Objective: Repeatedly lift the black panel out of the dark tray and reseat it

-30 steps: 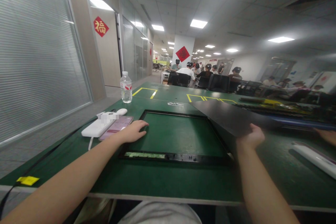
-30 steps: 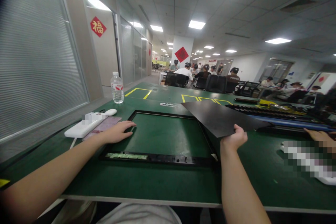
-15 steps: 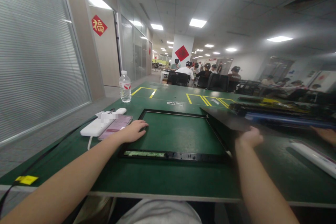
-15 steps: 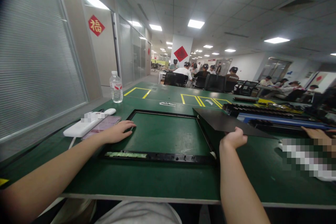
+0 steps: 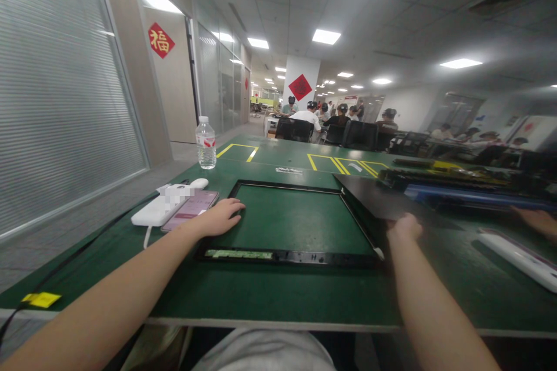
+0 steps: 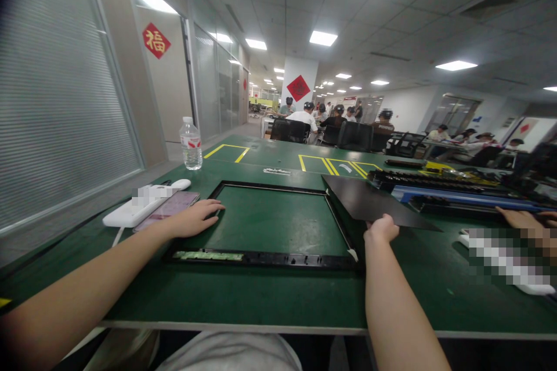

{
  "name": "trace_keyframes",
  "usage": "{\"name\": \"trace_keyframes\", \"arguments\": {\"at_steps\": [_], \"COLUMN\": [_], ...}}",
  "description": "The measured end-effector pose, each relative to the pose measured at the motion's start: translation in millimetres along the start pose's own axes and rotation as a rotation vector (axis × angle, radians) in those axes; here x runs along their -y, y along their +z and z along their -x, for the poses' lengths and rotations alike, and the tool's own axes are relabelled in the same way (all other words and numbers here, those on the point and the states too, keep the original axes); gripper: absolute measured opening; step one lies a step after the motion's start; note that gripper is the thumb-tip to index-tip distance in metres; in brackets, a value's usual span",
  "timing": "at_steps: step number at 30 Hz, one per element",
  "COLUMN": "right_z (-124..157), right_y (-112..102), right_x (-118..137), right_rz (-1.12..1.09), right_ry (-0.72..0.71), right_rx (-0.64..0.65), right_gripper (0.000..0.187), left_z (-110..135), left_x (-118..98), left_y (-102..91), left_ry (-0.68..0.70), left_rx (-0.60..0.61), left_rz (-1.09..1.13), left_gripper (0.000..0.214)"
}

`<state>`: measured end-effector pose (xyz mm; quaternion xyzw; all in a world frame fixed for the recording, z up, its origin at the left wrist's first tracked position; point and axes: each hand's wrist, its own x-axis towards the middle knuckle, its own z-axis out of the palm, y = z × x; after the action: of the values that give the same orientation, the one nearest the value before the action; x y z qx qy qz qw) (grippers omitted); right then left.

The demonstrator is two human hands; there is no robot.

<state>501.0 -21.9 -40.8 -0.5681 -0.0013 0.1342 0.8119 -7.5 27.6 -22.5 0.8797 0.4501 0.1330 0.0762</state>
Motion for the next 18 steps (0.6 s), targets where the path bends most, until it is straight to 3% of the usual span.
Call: {"name": "trace_keyframes", "arguments": {"at_steps": [8,14,18], "right_z": [-12.1,-16.0,-17.7], "right_y": [-5.5,-6.0,-6.3], "right_x": [-4.2,-4.6,-6.5], "right_rz": [0.040,0.004,0.000], "right_ry": [0.049,0.169,0.193], "right_rx": [0.181,0.119,0.144], "right_gripper": [0.034,0.045,0.046], "left_z": [1.2,1.3,0.7], "left_x": [-0.5,-3.0,-2.6], "left_y": [-0.5,-1.6,-0.7], "left_ry": [-0.010,-0.013,-0.011], "left_rx": [0.006,0.005,0.021], "left_rz": [0.031,0.024,0.003], "left_gripper": [0.050,0.050,0.051]}}
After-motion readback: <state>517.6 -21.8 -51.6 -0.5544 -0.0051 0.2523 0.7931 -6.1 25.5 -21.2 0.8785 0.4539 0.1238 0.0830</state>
